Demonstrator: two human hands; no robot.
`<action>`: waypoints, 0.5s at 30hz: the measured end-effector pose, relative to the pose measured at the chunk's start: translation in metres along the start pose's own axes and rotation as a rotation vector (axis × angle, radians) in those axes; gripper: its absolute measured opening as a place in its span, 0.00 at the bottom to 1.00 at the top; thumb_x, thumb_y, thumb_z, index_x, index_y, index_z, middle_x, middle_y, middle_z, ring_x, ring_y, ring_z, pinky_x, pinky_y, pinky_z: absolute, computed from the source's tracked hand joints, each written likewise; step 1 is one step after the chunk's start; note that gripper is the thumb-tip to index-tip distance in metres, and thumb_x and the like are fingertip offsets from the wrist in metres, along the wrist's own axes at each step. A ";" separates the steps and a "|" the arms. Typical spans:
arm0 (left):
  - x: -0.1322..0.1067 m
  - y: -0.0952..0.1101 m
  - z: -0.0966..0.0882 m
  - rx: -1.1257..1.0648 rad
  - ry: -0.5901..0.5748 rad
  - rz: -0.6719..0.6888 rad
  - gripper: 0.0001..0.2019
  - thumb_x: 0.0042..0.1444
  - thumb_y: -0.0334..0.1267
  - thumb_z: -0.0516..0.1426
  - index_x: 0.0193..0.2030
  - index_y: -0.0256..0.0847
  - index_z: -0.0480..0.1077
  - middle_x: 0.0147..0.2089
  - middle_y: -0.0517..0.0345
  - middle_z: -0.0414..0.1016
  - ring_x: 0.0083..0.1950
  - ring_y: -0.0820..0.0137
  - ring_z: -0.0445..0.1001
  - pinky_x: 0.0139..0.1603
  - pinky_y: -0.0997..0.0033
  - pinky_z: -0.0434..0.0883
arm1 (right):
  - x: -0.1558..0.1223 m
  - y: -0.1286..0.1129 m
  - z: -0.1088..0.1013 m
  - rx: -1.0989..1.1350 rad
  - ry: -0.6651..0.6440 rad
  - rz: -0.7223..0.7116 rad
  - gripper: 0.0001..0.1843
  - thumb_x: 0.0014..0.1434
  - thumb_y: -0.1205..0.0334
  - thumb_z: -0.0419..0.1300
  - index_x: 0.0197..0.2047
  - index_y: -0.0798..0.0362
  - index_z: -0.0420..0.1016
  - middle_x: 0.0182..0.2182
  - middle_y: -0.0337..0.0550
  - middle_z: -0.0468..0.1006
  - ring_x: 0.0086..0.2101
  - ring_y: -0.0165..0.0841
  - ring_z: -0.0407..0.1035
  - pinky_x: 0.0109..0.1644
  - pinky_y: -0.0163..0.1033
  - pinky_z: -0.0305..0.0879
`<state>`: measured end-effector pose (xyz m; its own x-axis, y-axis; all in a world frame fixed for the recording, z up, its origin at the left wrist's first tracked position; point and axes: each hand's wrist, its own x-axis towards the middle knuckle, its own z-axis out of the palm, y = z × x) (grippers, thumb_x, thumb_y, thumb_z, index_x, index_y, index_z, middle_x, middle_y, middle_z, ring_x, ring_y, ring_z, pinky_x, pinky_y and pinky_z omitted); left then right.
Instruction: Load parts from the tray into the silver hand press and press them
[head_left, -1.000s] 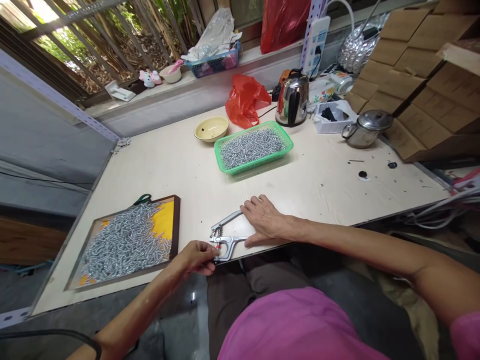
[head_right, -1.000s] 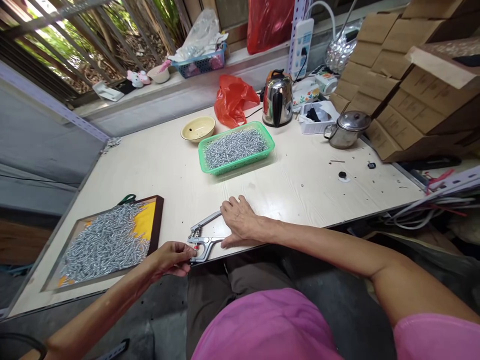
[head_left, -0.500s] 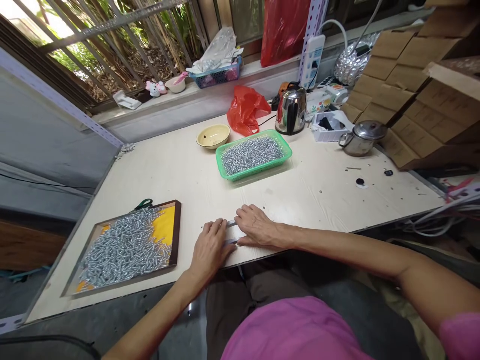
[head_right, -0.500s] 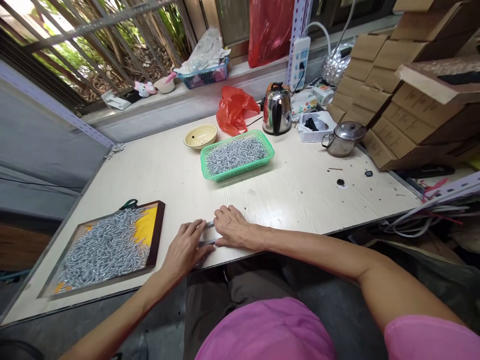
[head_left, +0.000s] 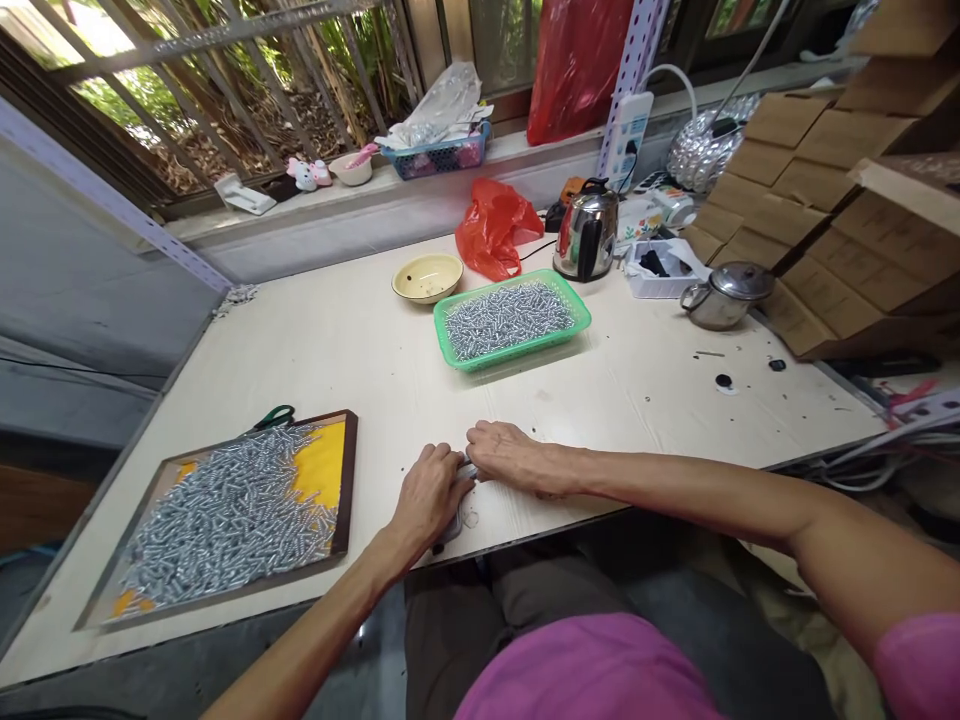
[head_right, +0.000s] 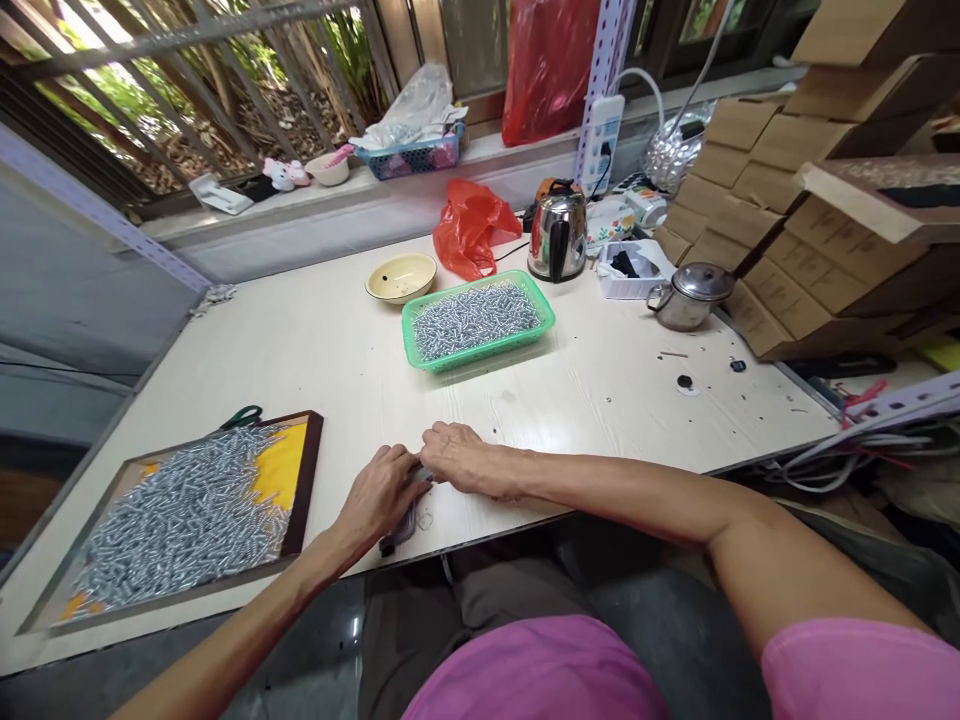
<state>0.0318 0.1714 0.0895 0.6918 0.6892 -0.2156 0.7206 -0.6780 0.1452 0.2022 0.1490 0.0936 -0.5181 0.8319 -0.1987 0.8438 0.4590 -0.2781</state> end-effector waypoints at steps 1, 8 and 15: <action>0.001 0.001 -0.001 -0.009 0.001 -0.017 0.08 0.61 0.36 0.55 0.41 0.35 0.72 0.41 0.50 0.70 0.46 0.61 0.67 0.46 0.63 0.68 | 0.001 0.001 0.003 0.000 0.002 -0.009 0.09 0.64 0.67 0.54 0.43 0.61 0.73 0.41 0.51 0.71 0.45 0.38 0.63 0.43 0.39 0.61; -0.003 0.007 0.002 0.002 0.055 -0.099 0.09 0.60 0.36 0.57 0.45 0.36 0.72 0.42 0.50 0.72 0.48 0.59 0.68 0.46 0.62 0.69 | 0.001 0.000 0.008 -0.025 0.049 0.062 0.09 0.65 0.65 0.53 0.43 0.60 0.72 0.42 0.50 0.71 0.45 0.37 0.62 0.42 0.38 0.60; -0.032 0.023 0.045 -0.001 0.422 -0.017 0.14 0.62 0.26 0.50 0.52 0.37 0.68 0.59 0.45 0.64 0.59 0.59 0.62 0.57 0.58 0.68 | 0.010 0.030 0.003 0.037 0.066 -0.048 0.22 0.61 0.46 0.58 0.46 0.56 0.73 0.45 0.49 0.70 0.45 0.38 0.62 0.44 0.37 0.58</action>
<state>0.0240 0.1219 0.0560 0.6377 0.7448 0.1964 0.7321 -0.6653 0.1463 0.2221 0.1699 0.0810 -0.5463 0.8286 -0.1219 0.8118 0.4882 -0.3203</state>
